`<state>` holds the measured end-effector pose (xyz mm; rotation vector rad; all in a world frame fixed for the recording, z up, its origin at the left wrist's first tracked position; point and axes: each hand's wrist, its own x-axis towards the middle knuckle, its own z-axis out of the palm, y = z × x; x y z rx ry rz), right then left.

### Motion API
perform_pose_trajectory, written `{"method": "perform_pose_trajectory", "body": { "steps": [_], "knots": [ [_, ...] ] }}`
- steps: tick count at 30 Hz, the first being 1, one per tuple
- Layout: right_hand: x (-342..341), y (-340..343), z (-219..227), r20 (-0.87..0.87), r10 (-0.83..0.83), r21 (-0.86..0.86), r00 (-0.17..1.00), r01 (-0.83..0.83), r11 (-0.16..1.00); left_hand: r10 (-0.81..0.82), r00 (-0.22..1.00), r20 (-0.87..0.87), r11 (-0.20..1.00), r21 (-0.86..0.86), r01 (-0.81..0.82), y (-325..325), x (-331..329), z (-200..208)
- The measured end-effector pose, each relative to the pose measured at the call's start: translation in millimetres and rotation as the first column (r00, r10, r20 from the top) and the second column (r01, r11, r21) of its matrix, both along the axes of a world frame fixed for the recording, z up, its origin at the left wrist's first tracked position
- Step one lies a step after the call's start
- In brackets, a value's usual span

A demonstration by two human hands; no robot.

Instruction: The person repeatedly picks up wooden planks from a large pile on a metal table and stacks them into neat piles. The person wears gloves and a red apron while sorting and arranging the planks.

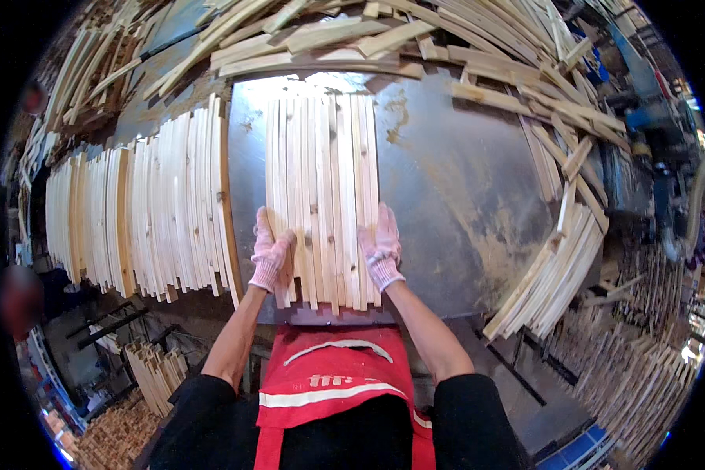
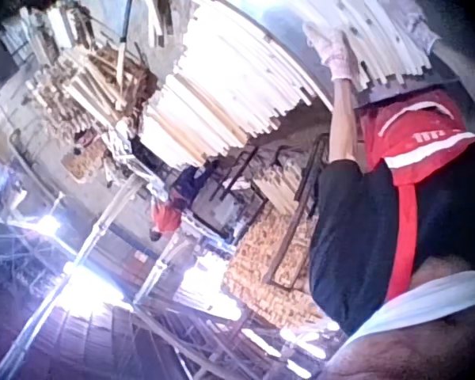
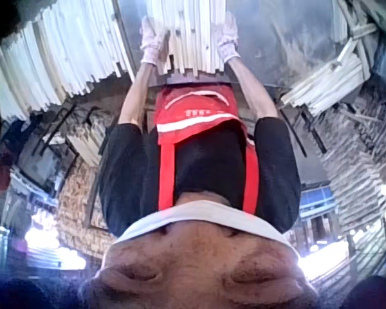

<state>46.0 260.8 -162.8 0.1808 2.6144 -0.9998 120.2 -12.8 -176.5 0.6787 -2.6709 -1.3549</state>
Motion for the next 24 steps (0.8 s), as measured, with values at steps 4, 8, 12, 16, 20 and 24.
{"method": "perform_pose_trajectory", "body": {
  "steps": [4, 8, 12, 16, 20, 24],
  "knots": [
    [9.4, 16.3, -1.1, -0.182, -0.019, -0.278, 0.983, -0.032, 0.960, 0.260, 0.954, 0.150, 0.667, 0.686, -0.290, 28.1, -23.8, 70.5],
    [-12.6, 19.8, 29.9, 0.171, -0.068, -0.545, 0.983, 0.151, 0.824, 0.239, 0.932, 0.272, 0.430, 0.831, -0.352, 25.9, -42.7, 90.6],
    [-45.8, 14.7, 69.7, 0.337, 0.024, -0.627, 0.941, 0.205, 0.751, 0.162, 0.967, 0.199, 0.563, 0.786, -0.256, 22.2, -31.3, 78.3],
    [-40.1, -8.7, 86.0, 0.332, -0.030, -0.575, 0.943, 0.227, 0.786, 0.093, 0.977, 0.192, 0.765, 0.614, -0.193, -7.1, -19.7, 68.5],
    [-24.5, -60.0, 97.0, 0.335, -0.089, -0.639, 0.938, 0.296, 0.710, 0.106, 0.971, 0.213, 0.626, 0.745, -0.231, -55.6, -24.3, 135.2],
    [-14.0, -147.6, 114.4, 0.268, -0.020, -0.677, 0.963, 0.203, 0.707, 0.074, 0.970, 0.233, 0.793, 0.576, -0.199, -141.6, -7.8, 162.5]
  ]
}}
